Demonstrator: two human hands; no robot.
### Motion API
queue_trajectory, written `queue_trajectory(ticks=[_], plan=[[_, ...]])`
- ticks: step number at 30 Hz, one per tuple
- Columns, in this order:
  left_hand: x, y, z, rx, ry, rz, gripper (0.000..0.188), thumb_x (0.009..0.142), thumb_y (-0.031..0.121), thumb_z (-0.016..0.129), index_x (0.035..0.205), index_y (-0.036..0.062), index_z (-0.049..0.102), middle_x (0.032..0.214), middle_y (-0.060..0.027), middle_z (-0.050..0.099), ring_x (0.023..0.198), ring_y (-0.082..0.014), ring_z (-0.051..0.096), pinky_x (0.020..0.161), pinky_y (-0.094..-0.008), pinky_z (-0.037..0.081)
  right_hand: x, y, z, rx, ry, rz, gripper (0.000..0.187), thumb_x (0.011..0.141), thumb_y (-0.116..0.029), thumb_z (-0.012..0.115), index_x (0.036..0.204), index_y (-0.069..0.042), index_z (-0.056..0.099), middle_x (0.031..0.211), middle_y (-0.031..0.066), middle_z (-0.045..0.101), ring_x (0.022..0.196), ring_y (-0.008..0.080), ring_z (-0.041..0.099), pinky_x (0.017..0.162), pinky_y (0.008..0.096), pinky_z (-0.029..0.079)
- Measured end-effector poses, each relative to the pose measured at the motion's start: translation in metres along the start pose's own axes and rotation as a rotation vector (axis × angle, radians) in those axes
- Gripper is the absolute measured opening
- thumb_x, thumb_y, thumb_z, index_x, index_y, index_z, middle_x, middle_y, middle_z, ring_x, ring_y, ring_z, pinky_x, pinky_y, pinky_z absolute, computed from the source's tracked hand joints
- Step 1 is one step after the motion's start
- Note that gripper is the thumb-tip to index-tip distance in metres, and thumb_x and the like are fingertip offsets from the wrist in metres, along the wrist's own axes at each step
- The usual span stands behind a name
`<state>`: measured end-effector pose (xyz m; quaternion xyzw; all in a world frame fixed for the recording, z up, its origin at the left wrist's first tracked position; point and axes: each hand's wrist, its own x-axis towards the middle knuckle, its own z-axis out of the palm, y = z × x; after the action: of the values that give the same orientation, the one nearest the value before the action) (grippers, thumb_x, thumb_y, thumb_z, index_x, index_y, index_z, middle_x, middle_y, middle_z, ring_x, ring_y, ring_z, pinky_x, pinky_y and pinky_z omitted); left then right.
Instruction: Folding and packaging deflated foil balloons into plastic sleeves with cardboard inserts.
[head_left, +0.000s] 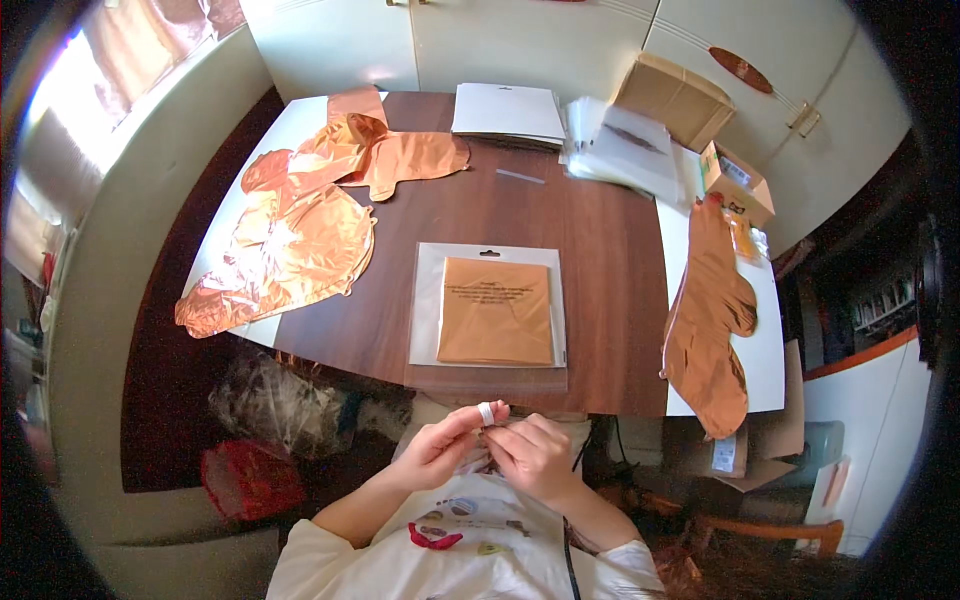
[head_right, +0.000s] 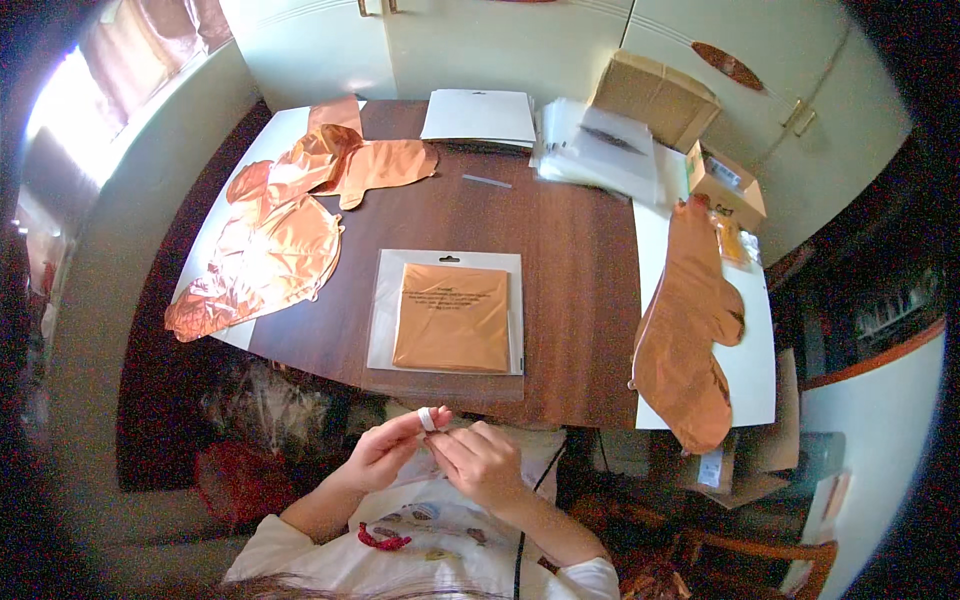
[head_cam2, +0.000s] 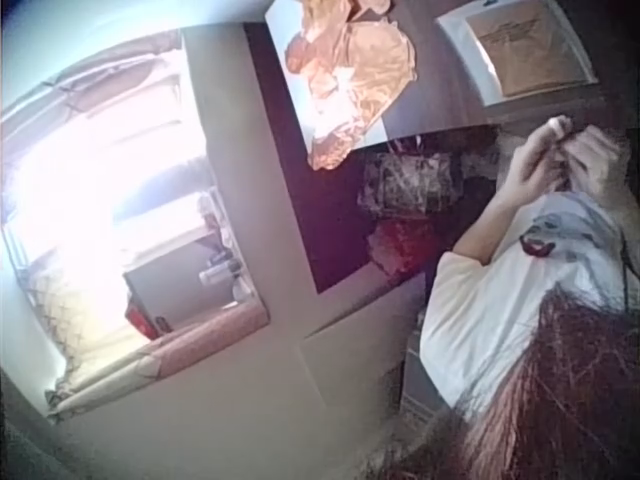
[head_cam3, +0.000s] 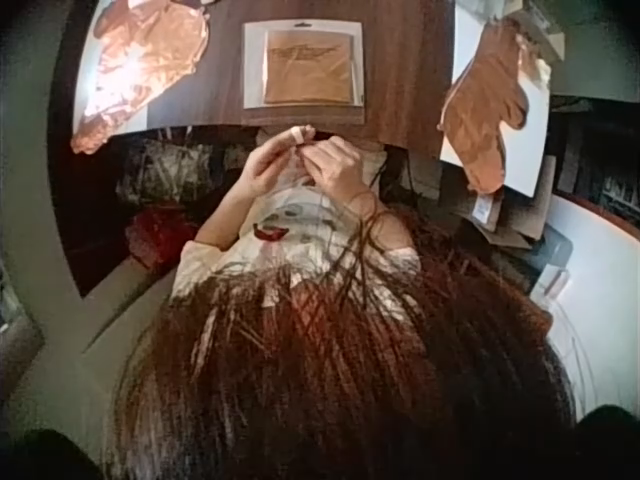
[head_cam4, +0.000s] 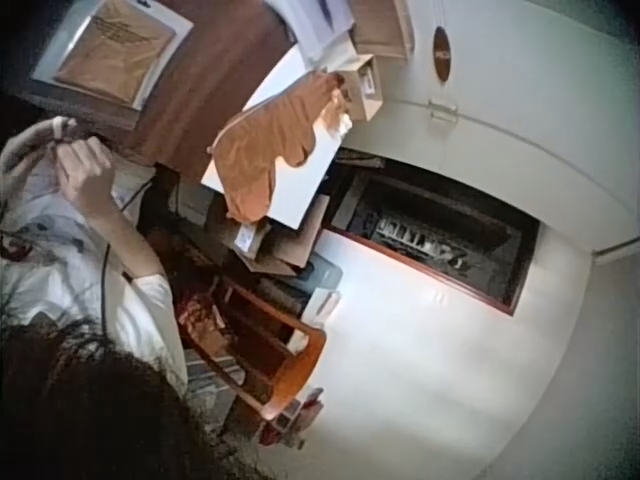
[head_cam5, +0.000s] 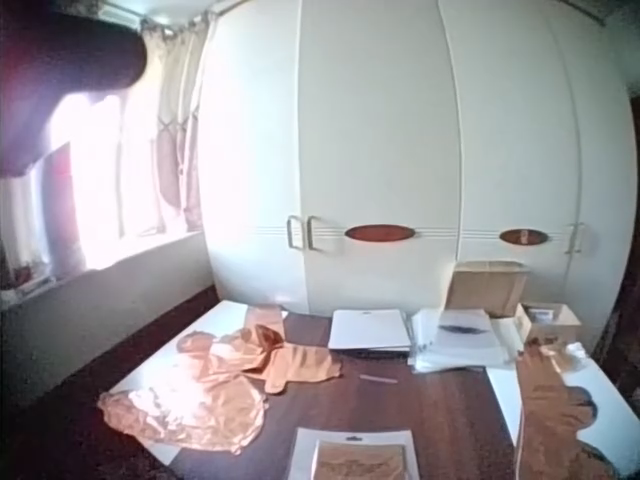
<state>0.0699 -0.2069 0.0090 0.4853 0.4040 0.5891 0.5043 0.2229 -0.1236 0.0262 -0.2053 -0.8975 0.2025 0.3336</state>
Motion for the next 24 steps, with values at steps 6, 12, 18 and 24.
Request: queue_trajectory(ticks=[6,12,18,24], plan=[[-0.003,0.001,0.004,0.291,0.066,0.003,0.033,0.088,-0.002,0.049,0.121,-0.0012,0.050,0.113,-0.0135,0.060,0.103,-0.0166,0.058,0.088,-0.0283,0.044,0.012,0.008,-0.011,0.026,0.120,-0.041,0.015,0.066,-0.017,0.074,0.074,-0.012,0.062,0.070,0.0005,0.058,0.064,0.0190,0.055,0.058,0.0312,0.045],[0.007,0.019,0.004,0.268,-0.093,-0.444,0.019,0.089,0.010,0.056,0.103,-0.0021,0.062,0.088,-0.0060,0.068,0.082,-0.0085,0.060,0.074,-0.0235,0.048,0.019,0.036,-0.005,0.235,-0.001,0.003,0.014,0.068,-0.018,0.074,0.070,-0.011,0.061,0.067,0.0021,0.059,0.063,0.0189,0.055,0.056,0.0319,0.045],[-0.007,-0.014,-0.001,-0.649,0.103,-0.233,0.021,0.089,0.007,0.054,0.107,-0.0030,0.059,0.100,-0.0111,0.064,0.092,-0.0157,0.060,0.085,-0.0307,0.046,0.008,0.039,0.009,0.531,-0.041,0.189,0.013,0.072,-0.013,0.072,0.072,-0.006,0.062,0.069,0.0051,0.060,0.062,0.0199,0.055,0.056,0.0293,0.044],[-0.007,-0.027,0.005,-0.734,0.212,-0.103,0.027,0.087,0.005,0.055,0.114,-0.0012,0.054,0.112,-0.0125,0.059,0.107,-0.0200,0.055,0.097,-0.0362,0.038,0.005,0.030,0.015,0.505,0.003,0.167,0.008,0.075,-0.006,0.068,0.081,-0.004,0.063,0.073,0.0070,0.061,0.066,0.0221,0.058,0.060,0.0318,0.046]])
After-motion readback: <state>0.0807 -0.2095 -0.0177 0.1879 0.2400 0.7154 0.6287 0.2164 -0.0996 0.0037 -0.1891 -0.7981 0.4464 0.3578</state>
